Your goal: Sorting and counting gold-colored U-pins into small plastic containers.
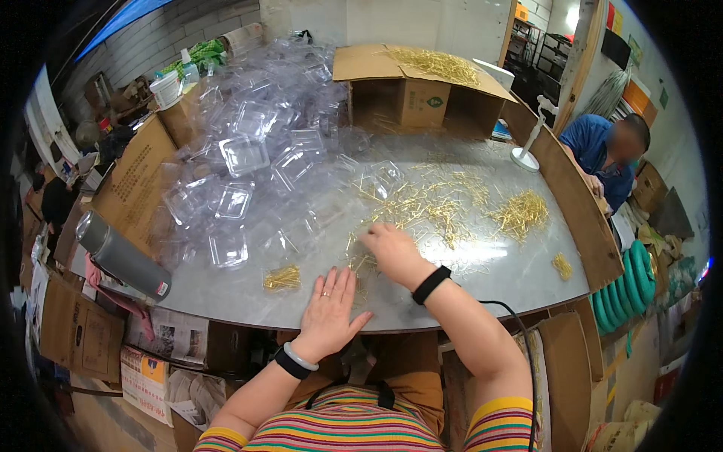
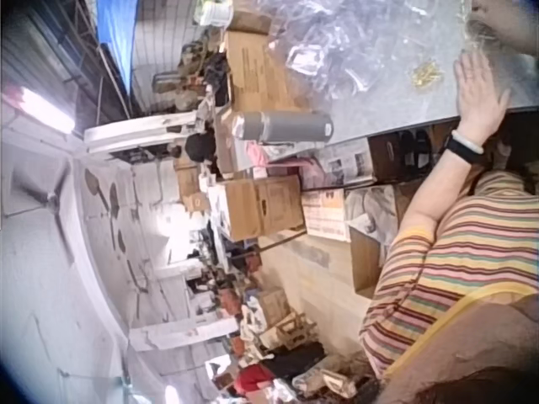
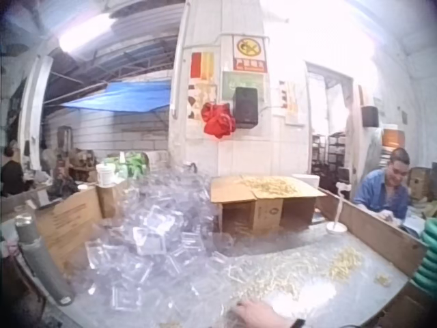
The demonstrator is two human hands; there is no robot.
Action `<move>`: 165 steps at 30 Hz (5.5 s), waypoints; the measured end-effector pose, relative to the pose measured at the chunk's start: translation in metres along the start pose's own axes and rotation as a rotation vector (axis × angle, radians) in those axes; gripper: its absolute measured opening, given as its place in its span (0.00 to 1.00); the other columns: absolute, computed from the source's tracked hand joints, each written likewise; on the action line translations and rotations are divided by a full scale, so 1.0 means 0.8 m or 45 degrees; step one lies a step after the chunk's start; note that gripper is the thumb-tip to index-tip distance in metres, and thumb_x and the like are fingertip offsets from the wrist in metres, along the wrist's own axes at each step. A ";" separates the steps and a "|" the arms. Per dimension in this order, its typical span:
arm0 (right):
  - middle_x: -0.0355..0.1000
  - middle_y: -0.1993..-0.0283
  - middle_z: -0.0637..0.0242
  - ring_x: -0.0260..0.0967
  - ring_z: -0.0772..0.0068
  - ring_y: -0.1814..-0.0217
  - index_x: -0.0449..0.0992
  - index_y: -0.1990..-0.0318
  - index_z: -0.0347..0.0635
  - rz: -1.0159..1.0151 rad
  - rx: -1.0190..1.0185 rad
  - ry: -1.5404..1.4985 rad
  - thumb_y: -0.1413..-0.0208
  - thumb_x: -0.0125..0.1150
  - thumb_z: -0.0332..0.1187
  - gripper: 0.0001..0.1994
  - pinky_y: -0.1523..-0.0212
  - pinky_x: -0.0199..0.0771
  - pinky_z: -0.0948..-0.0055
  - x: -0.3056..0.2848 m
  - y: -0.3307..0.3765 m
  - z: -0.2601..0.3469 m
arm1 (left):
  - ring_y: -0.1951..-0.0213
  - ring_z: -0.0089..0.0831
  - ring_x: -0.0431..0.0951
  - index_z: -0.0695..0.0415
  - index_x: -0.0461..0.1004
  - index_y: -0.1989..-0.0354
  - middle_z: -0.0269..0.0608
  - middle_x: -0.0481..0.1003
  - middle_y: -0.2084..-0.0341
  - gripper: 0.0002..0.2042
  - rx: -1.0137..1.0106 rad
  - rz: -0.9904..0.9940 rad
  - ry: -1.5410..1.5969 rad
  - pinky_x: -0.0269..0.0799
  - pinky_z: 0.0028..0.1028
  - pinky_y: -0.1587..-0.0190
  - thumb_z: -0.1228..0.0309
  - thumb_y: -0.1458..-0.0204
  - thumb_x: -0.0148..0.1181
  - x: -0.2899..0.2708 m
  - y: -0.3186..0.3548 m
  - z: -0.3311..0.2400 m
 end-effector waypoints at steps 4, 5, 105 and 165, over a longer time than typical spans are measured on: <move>0.73 0.52 0.56 0.72 0.47 0.51 0.77 0.49 0.42 0.100 -0.238 0.019 0.49 0.58 0.24 0.18 0.49 0.74 0.57 0.016 -0.005 0.026 | 0.31 0.58 0.56 0.65 0.61 0.32 0.53 0.60 0.32 0.34 0.122 0.054 -0.104 0.49 0.53 0.30 0.50 0.38 0.52 -0.002 0.003 0.001; 0.73 0.54 0.55 0.72 0.48 0.52 0.78 0.52 0.43 0.179 -0.224 -0.149 0.50 0.57 0.23 0.16 0.50 0.74 0.57 0.013 -0.002 0.020 | 0.31 0.59 0.56 0.63 0.62 0.32 0.51 0.60 0.31 0.32 0.156 0.058 -0.095 0.50 0.54 0.31 0.51 0.38 0.51 -0.003 0.003 0.000; 0.72 0.47 0.54 0.69 0.48 0.47 0.74 0.47 0.39 0.136 -0.146 -0.110 0.47 0.54 0.22 0.18 0.46 0.73 0.58 -0.032 0.057 0.014 | 0.34 0.50 0.62 0.61 0.65 0.34 0.46 0.66 0.37 0.28 0.138 -0.010 -0.073 0.54 0.49 0.32 0.57 0.39 0.55 0.006 -0.002 -0.025; 0.63 0.34 0.49 0.61 0.45 0.34 0.64 0.34 0.37 -0.200 0.266 -0.217 0.50 0.71 0.29 0.34 0.36 0.65 0.55 -0.023 0.142 0.065 | 0.31 0.53 0.59 0.66 0.57 0.32 0.59 0.63 0.37 0.33 0.201 0.093 0.393 0.49 0.51 0.28 0.67 0.44 0.63 0.009 -0.009 0.002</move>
Point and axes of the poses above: each hand's wrist, its own y-axis away from the middle knuckle, its own x-axis out of the palm, z = x × y, the point moved 5 cm from there along -y, towards the middle knuckle
